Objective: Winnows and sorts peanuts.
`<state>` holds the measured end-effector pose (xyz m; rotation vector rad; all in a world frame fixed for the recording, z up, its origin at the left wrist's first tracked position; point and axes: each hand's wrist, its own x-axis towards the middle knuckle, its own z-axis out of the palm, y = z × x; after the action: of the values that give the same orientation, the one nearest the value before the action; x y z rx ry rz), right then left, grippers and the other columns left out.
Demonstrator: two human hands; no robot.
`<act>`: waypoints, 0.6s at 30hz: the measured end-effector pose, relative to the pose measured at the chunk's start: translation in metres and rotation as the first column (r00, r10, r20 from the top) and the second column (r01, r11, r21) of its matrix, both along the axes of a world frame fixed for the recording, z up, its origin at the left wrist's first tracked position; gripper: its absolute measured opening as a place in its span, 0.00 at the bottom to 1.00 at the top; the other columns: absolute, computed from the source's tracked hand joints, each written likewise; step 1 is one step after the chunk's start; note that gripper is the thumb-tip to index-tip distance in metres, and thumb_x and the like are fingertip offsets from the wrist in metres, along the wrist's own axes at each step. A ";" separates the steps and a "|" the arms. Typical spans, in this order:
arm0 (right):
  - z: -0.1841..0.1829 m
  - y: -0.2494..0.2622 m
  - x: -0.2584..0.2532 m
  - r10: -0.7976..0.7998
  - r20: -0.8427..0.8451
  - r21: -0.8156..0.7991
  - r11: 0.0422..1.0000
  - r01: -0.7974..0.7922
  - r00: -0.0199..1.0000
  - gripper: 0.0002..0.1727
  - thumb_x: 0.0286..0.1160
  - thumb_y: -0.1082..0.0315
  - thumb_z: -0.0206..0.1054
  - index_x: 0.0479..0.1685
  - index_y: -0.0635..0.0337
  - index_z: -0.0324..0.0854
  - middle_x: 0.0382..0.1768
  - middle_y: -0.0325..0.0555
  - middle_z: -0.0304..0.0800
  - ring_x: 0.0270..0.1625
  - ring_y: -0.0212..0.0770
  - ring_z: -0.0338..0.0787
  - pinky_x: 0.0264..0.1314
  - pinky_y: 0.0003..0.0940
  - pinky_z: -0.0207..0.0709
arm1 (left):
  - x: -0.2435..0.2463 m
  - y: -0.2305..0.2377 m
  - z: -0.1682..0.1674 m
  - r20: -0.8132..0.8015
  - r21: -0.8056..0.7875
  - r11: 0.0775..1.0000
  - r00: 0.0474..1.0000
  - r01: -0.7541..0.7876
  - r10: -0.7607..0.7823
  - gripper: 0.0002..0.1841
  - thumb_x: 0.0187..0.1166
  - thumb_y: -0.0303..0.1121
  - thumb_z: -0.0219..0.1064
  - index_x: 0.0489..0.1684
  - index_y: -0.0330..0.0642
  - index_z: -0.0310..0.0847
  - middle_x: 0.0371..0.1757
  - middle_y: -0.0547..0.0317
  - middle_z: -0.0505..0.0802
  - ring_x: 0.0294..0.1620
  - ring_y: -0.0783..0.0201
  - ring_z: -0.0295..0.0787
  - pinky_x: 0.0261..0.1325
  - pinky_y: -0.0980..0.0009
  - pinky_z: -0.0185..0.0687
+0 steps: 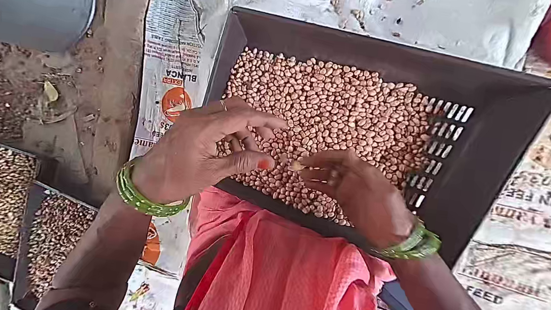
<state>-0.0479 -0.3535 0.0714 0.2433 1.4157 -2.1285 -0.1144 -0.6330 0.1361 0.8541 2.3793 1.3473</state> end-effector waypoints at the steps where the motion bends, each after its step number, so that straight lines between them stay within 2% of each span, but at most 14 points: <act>1: 0.000 -0.009 -0.005 -0.010 0.040 -0.048 0.999 0.011 0.999 0.33 0.94 0.52 0.26 0.63 0.55 0.80 0.62 0.44 0.90 0.59 0.41 0.92 0.64 0.41 0.87 | -0.001 -0.001 -0.003 -0.030 -0.070 0.997 0.999 -0.035 0.033 0.20 0.84 0.41 0.68 0.67 0.37 0.84 0.58 0.58 0.91 0.49 0.74 0.91 0.52 0.79 0.89; 2: -0.001 -0.013 -0.009 -0.012 0.074 -0.065 0.998 0.017 0.997 0.33 0.94 0.51 0.26 0.64 0.54 0.79 0.60 0.42 0.90 0.56 0.38 0.92 0.60 0.36 0.88 | -0.004 -0.005 -0.011 -0.077 -0.169 0.981 0.994 -0.094 0.082 0.18 0.86 0.40 0.65 0.65 0.40 0.85 0.57 0.57 0.92 0.49 0.74 0.90 0.54 0.78 0.88; 3: 0.000 -0.016 -0.011 -0.021 0.100 -0.047 0.999 0.026 0.995 0.31 0.94 0.52 0.28 0.63 0.54 0.79 0.55 0.39 0.91 0.47 0.32 0.92 0.49 0.28 0.88 | -0.007 -0.012 -0.023 -0.123 -0.263 0.952 0.984 -0.155 0.126 0.16 0.87 0.38 0.63 0.63 0.41 0.87 0.54 0.55 0.92 0.48 0.69 0.90 0.55 0.73 0.87; 5: 0.006 -0.017 -0.009 -0.087 0.156 0.057 0.995 0.079 0.984 0.27 0.96 0.58 0.35 0.58 0.56 0.83 0.37 0.34 0.87 0.29 0.25 0.84 0.31 0.18 0.80 | -0.009 -0.022 -0.046 -0.126 -0.372 0.905 0.977 -0.206 0.171 0.13 0.86 0.30 0.61 0.57 0.36 0.89 0.50 0.43 0.92 0.49 0.51 0.91 0.57 0.53 0.86; 6: 0.006 -0.014 -0.008 -0.121 0.160 0.133 0.986 0.100 0.980 0.26 0.96 0.60 0.37 0.55 0.57 0.84 0.29 0.32 0.82 0.23 0.23 0.78 0.26 0.16 0.73 | -0.010 -0.024 -0.057 -0.110 -0.398 0.895 0.979 -0.200 0.170 0.12 0.85 0.28 0.61 0.55 0.35 0.90 0.49 0.41 0.92 0.49 0.47 0.91 0.57 0.49 0.85; 9: -0.002 -0.001 -0.001 -0.178 0.042 0.340 0.928 0.154 0.983 0.22 0.94 0.64 0.43 0.49 0.58 0.87 0.19 0.29 0.75 0.17 0.22 0.71 0.20 0.14 0.67 | -0.002 -0.017 -0.080 -0.106 -0.493 0.851 0.984 -0.178 0.144 0.11 0.83 0.30 0.68 0.56 0.36 0.89 0.50 0.40 0.91 0.49 0.43 0.92 0.55 0.46 0.87; 12: -0.008 0.011 0.000 -0.094 -0.130 0.538 0.829 0.150 0.987 0.16 0.90 0.63 0.51 0.46 0.52 0.87 0.16 0.23 0.70 0.15 0.18 0.65 0.18 0.13 0.61 | 0.000 -0.009 -0.089 -0.086 -0.594 0.779 0.979 -0.200 0.186 0.14 0.84 0.31 0.67 0.62 0.34 0.86 0.60 0.33 0.88 0.58 0.36 0.90 0.61 0.41 0.84; 14: -0.013 0.015 -0.007 0.094 -0.282 0.739 0.656 0.154 0.955 0.13 0.88 0.60 0.58 0.51 0.54 0.87 0.23 0.29 0.80 0.20 0.22 0.72 0.24 0.20 0.67 | 0.000 -0.008 -0.091 -0.041 -0.572 0.794 0.974 -0.205 0.222 0.14 0.83 0.30 0.68 0.60 0.32 0.85 0.58 0.32 0.89 0.56 0.35 0.90 0.59 0.38 0.84; 15: -0.016 0.014 -0.013 0.193 -0.346 0.811 0.553 0.190 0.918 0.14 0.88 0.59 0.59 0.54 0.56 0.87 0.24 0.34 0.82 0.20 0.26 0.73 0.24 0.27 0.69 | 0.000 -0.011 -0.092 -0.031 -0.543 0.812 0.972 -0.213 0.235 0.12 0.82 0.29 0.69 0.58 0.32 0.86 0.55 0.34 0.90 0.53 0.36 0.91 0.57 0.38 0.84; 17: -0.020 0.008 -0.027 0.347 -0.433 0.863 0.425 0.273 0.832 0.16 0.87 0.62 0.59 0.58 0.59 0.88 0.24 0.44 0.85 0.19 0.38 0.77 0.23 0.39 0.73 | 0.005 -0.017 -0.086 -0.016 -0.482 0.842 0.964 -0.241 0.267 0.11 0.78 0.27 0.71 0.54 0.34 0.87 0.52 0.36 0.90 0.46 0.41 0.91 0.51 0.42 0.86; 18: -0.020 0.004 -0.033 0.418 -0.443 0.878 0.381 0.290 0.793 0.16 0.87 0.63 0.59 0.60 0.59 0.88 0.30 0.49 0.89 0.22 0.45 0.83 0.25 0.46 0.77 | 0.008 -0.020 -0.079 0.001 -0.456 0.852 0.958 -0.256 0.288 0.10 0.77 0.27 0.71 0.53 0.35 0.87 0.52 0.40 0.89 0.44 0.46 0.91 0.48 0.47 0.87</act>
<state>-0.0805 -0.3498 0.0511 -0.1509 2.8984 -1.0279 -0.1061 -0.6535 0.0571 0.3412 2.6693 0.8179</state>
